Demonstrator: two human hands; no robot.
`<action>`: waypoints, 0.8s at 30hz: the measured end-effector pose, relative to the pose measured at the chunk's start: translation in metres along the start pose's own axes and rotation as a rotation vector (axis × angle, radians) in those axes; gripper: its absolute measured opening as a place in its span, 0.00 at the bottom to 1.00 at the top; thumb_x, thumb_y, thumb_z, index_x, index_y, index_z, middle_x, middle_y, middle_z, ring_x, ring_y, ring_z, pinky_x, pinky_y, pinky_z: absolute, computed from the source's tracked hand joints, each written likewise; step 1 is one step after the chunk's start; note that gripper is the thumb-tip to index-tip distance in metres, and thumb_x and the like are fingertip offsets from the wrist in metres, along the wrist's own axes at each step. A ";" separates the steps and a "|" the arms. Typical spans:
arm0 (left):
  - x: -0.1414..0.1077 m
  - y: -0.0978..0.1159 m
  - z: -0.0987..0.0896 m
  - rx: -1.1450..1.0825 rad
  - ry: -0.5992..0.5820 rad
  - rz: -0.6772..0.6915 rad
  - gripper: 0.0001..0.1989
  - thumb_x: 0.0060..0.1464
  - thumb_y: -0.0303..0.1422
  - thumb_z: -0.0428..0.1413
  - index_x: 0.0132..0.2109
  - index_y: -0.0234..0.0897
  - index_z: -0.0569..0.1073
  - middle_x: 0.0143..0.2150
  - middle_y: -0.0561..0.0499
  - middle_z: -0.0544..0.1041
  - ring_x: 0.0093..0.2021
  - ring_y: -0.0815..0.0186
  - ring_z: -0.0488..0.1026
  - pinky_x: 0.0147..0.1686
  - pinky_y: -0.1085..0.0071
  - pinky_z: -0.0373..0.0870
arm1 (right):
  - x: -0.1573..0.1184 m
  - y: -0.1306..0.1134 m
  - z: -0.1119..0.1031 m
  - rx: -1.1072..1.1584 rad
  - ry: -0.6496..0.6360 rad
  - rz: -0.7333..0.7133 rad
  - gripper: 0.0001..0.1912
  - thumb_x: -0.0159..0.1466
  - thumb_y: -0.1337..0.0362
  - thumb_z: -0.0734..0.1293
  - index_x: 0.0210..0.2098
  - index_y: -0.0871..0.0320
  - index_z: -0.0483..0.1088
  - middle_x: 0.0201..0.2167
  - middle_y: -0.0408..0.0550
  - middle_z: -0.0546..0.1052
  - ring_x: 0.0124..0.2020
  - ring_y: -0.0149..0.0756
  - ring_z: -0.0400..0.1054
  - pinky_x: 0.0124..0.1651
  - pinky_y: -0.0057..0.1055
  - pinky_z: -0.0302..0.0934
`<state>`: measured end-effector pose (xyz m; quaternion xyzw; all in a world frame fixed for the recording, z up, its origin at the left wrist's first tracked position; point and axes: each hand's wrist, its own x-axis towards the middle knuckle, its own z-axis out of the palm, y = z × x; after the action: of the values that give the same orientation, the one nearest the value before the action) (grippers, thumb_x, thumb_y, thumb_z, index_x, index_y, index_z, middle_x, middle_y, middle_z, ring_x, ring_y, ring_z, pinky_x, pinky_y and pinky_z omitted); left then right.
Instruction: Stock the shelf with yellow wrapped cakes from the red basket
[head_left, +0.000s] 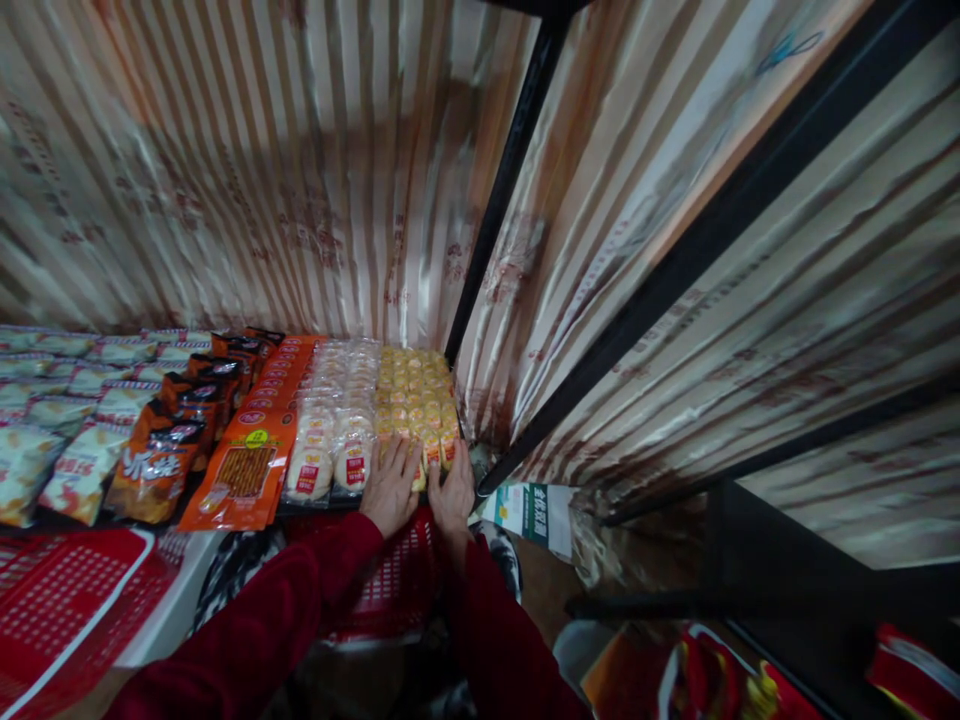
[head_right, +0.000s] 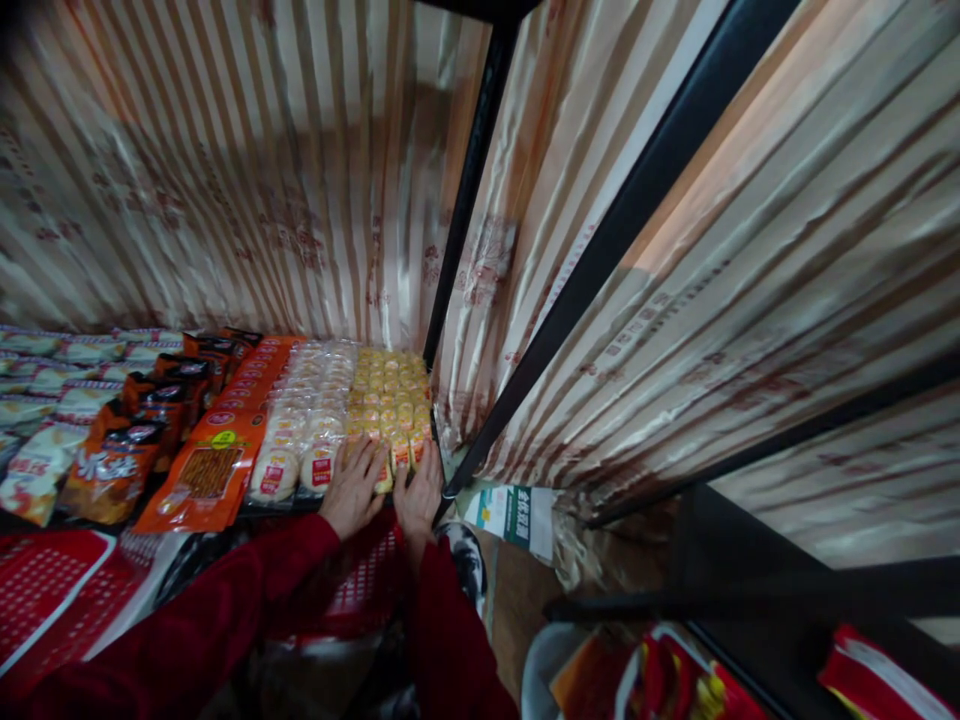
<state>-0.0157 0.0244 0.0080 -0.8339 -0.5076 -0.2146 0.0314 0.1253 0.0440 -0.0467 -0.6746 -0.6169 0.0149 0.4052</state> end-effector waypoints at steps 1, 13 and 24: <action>0.000 -0.001 0.000 -0.008 0.005 0.009 0.36 0.47 0.32 0.53 0.64 0.32 0.55 0.64 0.38 0.58 0.66 0.49 0.48 0.63 0.46 0.40 | 0.000 0.001 -0.001 0.015 0.000 0.005 0.31 0.66 0.54 0.52 0.62 0.67 0.52 0.62 0.61 0.58 0.64 0.43 0.50 0.62 0.44 0.50; 0.011 -0.010 0.008 0.072 -0.022 -0.047 0.35 0.47 0.29 0.58 0.63 0.35 0.58 0.65 0.41 0.58 0.67 0.49 0.47 0.62 0.48 0.47 | -0.007 0.009 -0.004 0.097 0.007 -0.088 0.29 0.66 0.55 0.53 0.63 0.63 0.52 0.64 0.60 0.53 0.66 0.44 0.45 0.63 0.47 0.49; -0.024 -0.003 0.006 0.059 0.100 -0.014 0.32 0.51 0.33 0.56 0.63 0.35 0.59 0.67 0.39 0.52 0.67 0.50 0.44 0.62 0.49 0.47 | -0.027 -0.014 -0.024 0.022 0.039 -0.271 0.18 0.66 0.66 0.55 0.51 0.59 0.68 0.56 0.55 0.65 0.59 0.42 0.54 0.58 0.45 0.54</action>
<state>-0.0259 0.0082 -0.0076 -0.8172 -0.5172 -0.2414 0.0800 0.1202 0.0074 -0.0356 -0.5808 -0.6942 -0.0464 0.4226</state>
